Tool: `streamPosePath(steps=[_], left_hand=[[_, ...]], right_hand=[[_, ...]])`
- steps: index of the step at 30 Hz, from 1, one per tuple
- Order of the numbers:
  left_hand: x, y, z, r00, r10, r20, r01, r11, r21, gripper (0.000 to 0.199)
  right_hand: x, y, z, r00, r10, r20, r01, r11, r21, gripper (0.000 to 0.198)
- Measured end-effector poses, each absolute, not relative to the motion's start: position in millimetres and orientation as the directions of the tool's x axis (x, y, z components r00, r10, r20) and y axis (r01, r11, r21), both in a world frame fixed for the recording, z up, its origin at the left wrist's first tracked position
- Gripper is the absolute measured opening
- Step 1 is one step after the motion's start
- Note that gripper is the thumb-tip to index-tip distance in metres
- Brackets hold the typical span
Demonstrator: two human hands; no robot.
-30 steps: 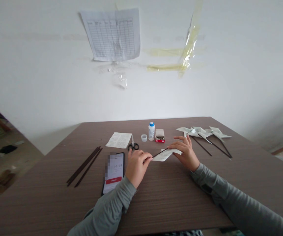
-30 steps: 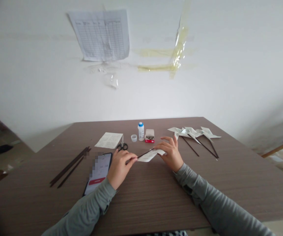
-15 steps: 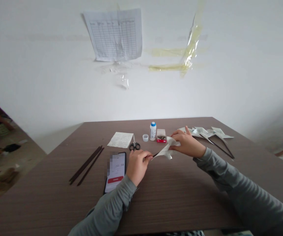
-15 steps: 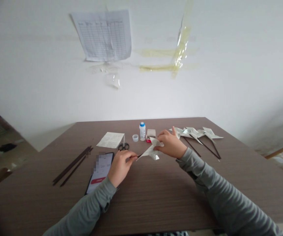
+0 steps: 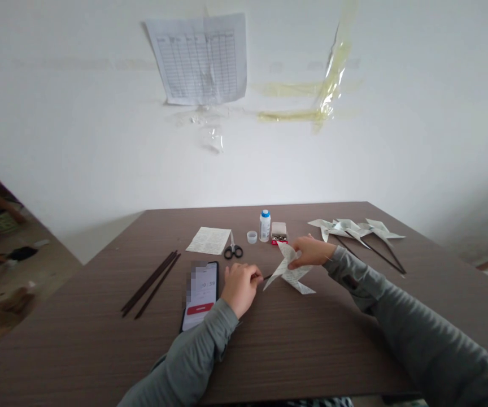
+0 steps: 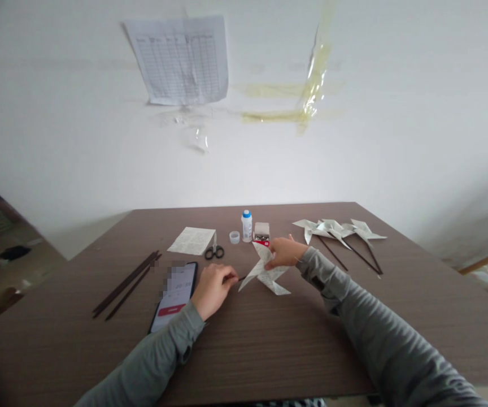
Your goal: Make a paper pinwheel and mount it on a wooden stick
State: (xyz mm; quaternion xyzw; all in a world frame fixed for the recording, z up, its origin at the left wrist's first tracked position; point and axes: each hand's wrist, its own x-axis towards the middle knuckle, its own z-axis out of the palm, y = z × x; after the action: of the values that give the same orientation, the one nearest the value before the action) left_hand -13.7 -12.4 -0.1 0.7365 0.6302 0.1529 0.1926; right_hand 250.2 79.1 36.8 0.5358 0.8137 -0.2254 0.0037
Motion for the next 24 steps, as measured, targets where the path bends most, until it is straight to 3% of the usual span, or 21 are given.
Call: streamPosePath(steps=[7, 13, 24], left_hand=[[-10, -12, 2, 0.134, 0.988, -0.078, 0.883, -0.083, 0.463, 0.023], [-9, -10, -3, 0.133, 0.988, -0.080, 0.878, -0.080, 0.471, 0.022], [-12, -6, -13, 0.121, 0.991, -0.054, 0.904, -0.088, 0.417, 0.019]], right_hand=[[250, 75, 22, -0.426, 0.863, -0.273, 0.859, 0.290, -0.423, 0.016], [253, 72, 14, -0.422, 0.867, -0.265, 0.864, 0.296, -0.406, 0.021], [261, 77, 0, -0.415, 0.883, -0.217, 0.829, 0.270, -0.489, 0.021]])
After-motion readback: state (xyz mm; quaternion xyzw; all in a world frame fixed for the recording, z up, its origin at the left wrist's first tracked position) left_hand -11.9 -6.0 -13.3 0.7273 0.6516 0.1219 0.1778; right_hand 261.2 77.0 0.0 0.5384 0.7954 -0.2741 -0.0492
